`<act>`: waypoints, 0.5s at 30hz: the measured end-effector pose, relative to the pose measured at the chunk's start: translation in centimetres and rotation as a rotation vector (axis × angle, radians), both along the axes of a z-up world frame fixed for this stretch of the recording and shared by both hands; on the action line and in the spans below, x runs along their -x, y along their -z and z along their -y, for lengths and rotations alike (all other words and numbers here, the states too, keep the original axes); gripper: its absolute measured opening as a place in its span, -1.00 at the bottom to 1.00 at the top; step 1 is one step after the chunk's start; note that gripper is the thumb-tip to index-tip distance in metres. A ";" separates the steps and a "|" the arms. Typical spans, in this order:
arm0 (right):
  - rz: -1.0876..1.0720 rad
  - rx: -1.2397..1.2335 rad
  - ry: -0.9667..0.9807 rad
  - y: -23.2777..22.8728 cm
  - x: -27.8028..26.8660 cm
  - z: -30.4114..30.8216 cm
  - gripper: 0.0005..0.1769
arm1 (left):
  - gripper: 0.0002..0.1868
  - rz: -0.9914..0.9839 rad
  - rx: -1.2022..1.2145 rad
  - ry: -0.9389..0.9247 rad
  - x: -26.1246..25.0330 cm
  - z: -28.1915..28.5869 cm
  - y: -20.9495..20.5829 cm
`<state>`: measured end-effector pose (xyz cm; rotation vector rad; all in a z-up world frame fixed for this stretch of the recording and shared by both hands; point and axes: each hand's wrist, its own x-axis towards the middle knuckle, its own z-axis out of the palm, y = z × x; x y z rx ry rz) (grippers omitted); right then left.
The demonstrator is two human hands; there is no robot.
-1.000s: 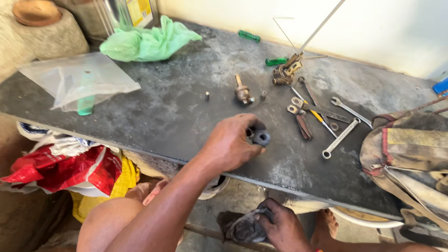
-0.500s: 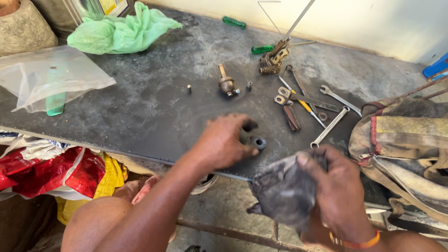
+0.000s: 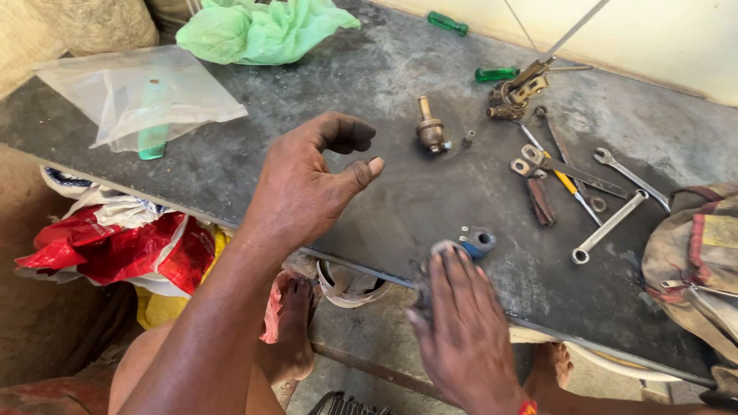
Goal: The person cleans various metal components with a rag and assembles them on a workbench, using a metal ruler to measure or position a small metal block.
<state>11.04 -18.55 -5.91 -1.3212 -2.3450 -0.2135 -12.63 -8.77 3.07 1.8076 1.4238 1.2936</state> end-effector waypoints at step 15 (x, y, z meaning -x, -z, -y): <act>-0.271 0.402 -0.654 -0.4 19.4 -9.1 -0.66 | -0.68 0.187 -0.292 -0.141 2.2 -0.1 -0.8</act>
